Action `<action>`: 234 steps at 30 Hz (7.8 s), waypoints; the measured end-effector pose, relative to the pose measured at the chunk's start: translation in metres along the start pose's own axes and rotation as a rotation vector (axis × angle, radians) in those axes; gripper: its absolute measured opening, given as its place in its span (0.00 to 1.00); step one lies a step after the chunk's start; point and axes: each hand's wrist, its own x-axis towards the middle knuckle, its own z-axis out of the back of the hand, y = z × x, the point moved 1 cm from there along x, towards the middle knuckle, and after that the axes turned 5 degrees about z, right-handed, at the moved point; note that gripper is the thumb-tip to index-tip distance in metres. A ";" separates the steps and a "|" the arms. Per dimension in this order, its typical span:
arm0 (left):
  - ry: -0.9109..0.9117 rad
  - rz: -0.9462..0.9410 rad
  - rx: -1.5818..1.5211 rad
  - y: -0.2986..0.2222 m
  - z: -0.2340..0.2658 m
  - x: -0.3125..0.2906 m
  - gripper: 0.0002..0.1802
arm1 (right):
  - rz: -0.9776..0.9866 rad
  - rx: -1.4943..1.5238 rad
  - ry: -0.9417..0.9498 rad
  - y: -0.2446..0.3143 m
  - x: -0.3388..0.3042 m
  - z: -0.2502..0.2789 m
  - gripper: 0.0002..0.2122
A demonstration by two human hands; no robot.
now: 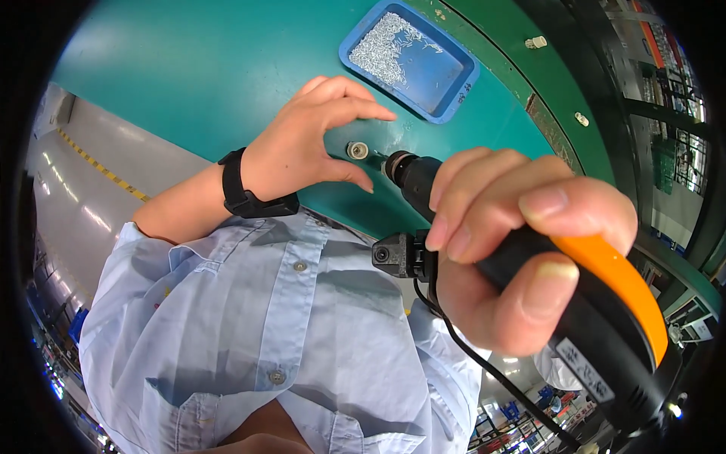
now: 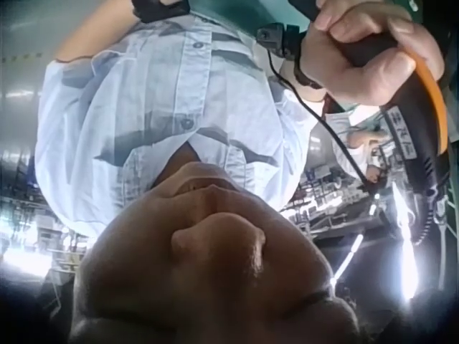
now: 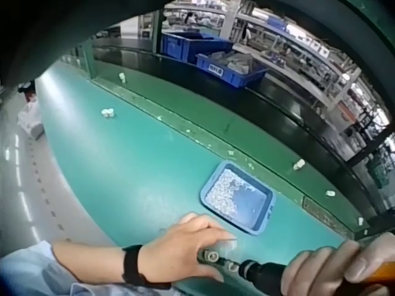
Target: The worker is using an electric screwdriver to assemble small metal components on a production line workbench.
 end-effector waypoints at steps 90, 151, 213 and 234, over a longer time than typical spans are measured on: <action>0.015 -0.035 0.078 -0.001 -0.007 0.001 0.16 | -0.034 0.008 0.006 0.001 -0.008 0.009 0.14; 0.633 0.021 0.378 0.032 -0.024 0.266 0.18 | -0.016 -0.147 -0.720 0.023 -0.077 0.056 0.05; 0.735 -0.386 0.280 -0.090 -0.174 0.149 0.14 | -0.163 0.066 -0.396 0.052 -0.060 0.082 0.11; 0.494 -0.058 0.436 0.021 0.104 -0.022 0.13 | 0.030 -0.204 -0.457 -0.043 0.033 -0.045 0.08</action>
